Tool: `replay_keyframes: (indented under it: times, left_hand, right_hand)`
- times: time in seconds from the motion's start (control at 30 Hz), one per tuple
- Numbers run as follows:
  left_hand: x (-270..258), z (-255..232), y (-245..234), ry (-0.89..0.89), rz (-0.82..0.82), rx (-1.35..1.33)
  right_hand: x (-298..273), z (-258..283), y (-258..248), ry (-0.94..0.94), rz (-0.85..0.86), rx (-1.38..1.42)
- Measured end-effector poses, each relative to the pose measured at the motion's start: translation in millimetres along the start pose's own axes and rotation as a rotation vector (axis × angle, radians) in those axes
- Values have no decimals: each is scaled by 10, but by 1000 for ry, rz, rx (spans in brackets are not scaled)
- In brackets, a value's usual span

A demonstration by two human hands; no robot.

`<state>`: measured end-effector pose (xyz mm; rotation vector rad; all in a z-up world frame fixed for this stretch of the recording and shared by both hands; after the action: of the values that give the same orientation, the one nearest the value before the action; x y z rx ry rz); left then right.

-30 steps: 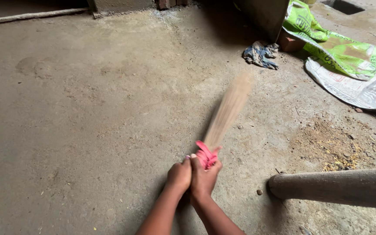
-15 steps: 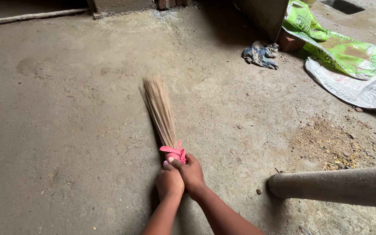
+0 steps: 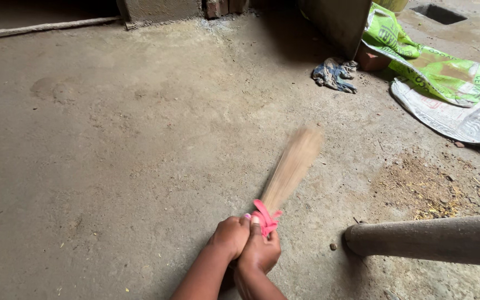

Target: The person sweeps a concrete floor using a traditional straw broom. They move the broom back and forth to gather dust and debris across the room, working near a doorway and a pile of bricks.

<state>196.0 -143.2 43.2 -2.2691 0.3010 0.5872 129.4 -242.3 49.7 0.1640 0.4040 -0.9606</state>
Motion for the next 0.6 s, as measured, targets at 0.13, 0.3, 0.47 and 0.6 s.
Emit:
replay_keyframes:
  times: [0.13, 0.3, 0.47, 0.6]
  left_hand:
    - [-39, -60, -68, 141, 57, 0]
    - [-42, 353, -191, 13, -45, -570]
    - [-185, 660, -180, -51, -402, -1312]
    - [-376, 769, -139, -234, -551, -1358]
  right_hand:
    - [-10, -2, 52, -77, -58, 104]
    - [-50, 214, 424, -194, 339, 18]
    - [-332, 324, 902, -128, 892, -365]
    - [-412, 172, 1080, -77, 1034, -408]
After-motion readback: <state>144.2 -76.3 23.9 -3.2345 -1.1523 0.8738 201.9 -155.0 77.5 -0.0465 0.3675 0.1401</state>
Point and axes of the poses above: each hand's wrist, its own x-axis towards the middle knuckle, its own y-axis out of the palm, z = x × y, the point moved 6 cm from there along x, towards the middle knuckle, and after that the axes turned 2 degrees about x, right-handed, at the moved point
